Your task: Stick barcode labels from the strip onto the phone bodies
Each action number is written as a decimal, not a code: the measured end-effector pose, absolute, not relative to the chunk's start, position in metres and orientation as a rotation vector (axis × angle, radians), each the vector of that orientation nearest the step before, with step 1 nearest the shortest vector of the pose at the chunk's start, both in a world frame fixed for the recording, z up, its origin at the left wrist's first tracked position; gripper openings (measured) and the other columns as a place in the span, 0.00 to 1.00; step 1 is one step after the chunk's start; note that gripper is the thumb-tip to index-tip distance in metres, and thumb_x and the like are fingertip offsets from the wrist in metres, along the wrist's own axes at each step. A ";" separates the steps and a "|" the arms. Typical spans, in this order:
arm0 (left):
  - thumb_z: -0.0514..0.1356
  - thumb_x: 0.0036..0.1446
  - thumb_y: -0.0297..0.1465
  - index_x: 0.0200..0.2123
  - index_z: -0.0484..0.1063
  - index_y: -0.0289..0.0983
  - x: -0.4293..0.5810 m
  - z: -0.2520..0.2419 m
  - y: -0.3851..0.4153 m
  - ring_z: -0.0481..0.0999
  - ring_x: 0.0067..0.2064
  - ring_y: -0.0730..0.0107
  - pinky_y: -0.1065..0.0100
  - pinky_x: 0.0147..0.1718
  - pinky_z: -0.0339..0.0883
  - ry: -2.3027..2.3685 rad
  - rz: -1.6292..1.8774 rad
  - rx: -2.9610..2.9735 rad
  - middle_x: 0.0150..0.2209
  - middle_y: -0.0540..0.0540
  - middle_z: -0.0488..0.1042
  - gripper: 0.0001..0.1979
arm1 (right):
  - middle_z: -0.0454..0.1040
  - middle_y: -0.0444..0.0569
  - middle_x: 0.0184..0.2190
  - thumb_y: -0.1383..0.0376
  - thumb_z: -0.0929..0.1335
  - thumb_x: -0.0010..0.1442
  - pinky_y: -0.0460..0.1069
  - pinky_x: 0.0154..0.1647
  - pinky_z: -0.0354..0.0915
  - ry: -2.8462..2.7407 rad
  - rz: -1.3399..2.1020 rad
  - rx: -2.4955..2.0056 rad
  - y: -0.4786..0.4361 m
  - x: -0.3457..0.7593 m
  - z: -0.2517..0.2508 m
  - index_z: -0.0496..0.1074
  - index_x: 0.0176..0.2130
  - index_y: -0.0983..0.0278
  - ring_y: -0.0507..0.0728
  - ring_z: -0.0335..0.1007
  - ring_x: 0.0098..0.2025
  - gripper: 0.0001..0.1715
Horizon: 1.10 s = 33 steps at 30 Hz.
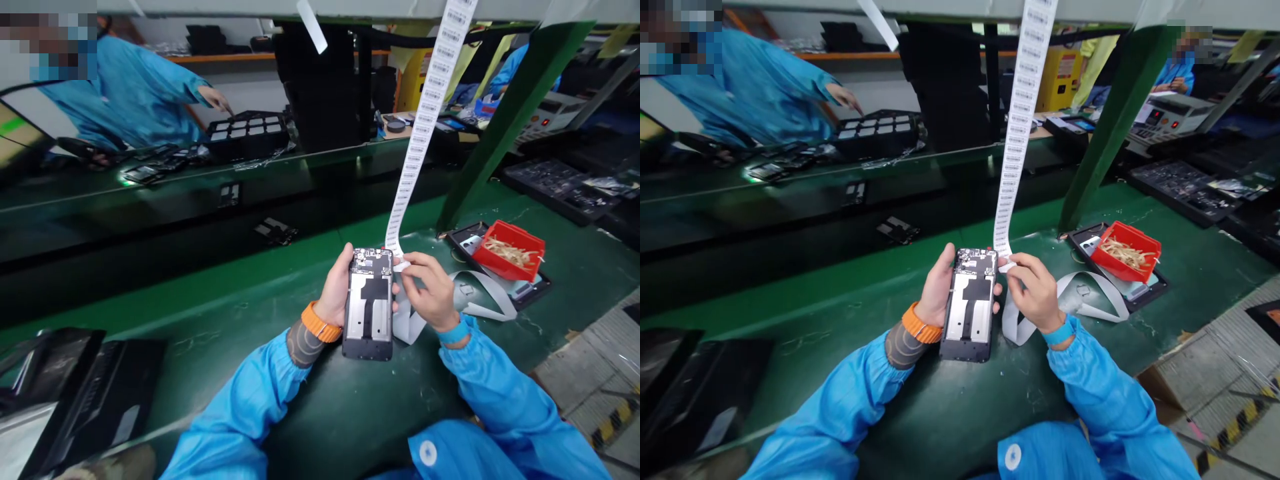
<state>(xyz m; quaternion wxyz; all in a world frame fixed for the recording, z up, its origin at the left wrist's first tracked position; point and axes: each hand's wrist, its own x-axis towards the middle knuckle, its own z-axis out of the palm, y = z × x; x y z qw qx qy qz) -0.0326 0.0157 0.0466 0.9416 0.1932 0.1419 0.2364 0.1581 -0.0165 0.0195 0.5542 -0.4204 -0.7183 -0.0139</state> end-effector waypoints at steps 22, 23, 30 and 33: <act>0.53 0.50 0.25 0.28 0.69 0.32 -0.047 0.031 0.032 0.64 0.18 0.76 0.76 0.16 0.60 0.744 1.028 0.196 0.20 0.49 0.64 0.05 | 0.71 0.39 0.20 0.62 0.75 0.53 0.43 0.20 0.63 -0.877 1.516 -0.855 -0.041 0.098 0.028 0.70 0.32 0.63 0.49 0.67 0.20 0.12; 0.52 0.51 0.27 0.30 0.69 0.32 -0.047 0.032 0.033 0.61 0.17 0.78 0.78 0.14 0.55 0.622 1.028 0.197 0.21 0.50 0.62 0.07 | 0.71 0.39 0.20 0.61 0.75 0.54 0.43 0.20 0.63 -0.879 1.562 -0.839 -0.045 0.090 0.025 0.70 0.32 0.63 0.49 0.67 0.20 0.12; 0.48 0.61 0.33 0.37 0.72 0.31 -0.032 0.033 0.033 0.51 0.16 0.82 0.80 0.12 0.47 0.239 0.990 0.302 0.24 0.51 0.56 0.15 | 0.70 0.39 0.18 0.63 0.73 0.56 0.44 0.20 0.62 -1.080 1.504 -0.931 -0.063 0.065 0.028 0.69 0.31 0.62 0.48 0.64 0.19 0.09; 0.46 0.62 0.33 0.41 0.73 0.30 -0.028 0.031 0.034 0.50 0.17 0.82 0.79 0.11 0.47 0.215 0.994 0.321 0.24 0.51 0.55 0.18 | 0.68 0.38 0.17 0.64 0.73 0.55 0.44 0.19 0.60 -1.182 1.395 -1.013 -0.065 0.065 0.037 0.70 0.29 0.63 0.48 0.62 0.18 0.08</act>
